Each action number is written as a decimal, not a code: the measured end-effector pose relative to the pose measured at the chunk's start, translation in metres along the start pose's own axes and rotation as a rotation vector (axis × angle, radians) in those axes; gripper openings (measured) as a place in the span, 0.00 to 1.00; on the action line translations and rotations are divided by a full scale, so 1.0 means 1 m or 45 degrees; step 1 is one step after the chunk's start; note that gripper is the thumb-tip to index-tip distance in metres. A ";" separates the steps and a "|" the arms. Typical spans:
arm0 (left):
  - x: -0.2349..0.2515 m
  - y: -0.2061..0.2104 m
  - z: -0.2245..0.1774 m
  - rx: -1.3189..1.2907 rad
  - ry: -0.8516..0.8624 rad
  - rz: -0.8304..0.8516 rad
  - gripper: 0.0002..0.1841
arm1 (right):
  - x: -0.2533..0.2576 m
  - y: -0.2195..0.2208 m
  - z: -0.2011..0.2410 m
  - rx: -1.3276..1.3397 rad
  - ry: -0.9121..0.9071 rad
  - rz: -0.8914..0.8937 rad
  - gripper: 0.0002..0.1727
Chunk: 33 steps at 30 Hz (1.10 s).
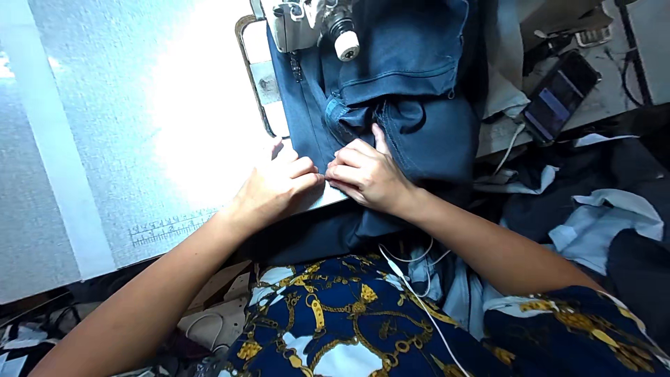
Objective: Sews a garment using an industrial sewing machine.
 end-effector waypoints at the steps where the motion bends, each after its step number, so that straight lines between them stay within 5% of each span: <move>1: -0.001 0.000 0.001 -0.003 0.008 -0.003 0.14 | 0.000 0.000 0.000 -0.020 -0.008 -0.013 0.07; 33: 0.018 -0.015 0.033 -0.010 0.028 0.000 0.15 | 0.029 0.008 -0.035 0.285 -0.166 -0.147 0.12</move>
Point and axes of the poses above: each hand's wrist, its own x-axis towards the middle knuckle, its own y-axis out of the palm, z = x × y, the point moved 5 cm from there along x, towards the middle knuckle, and after that the axes turned 13 degrees about -x, right-handed, at the moved point
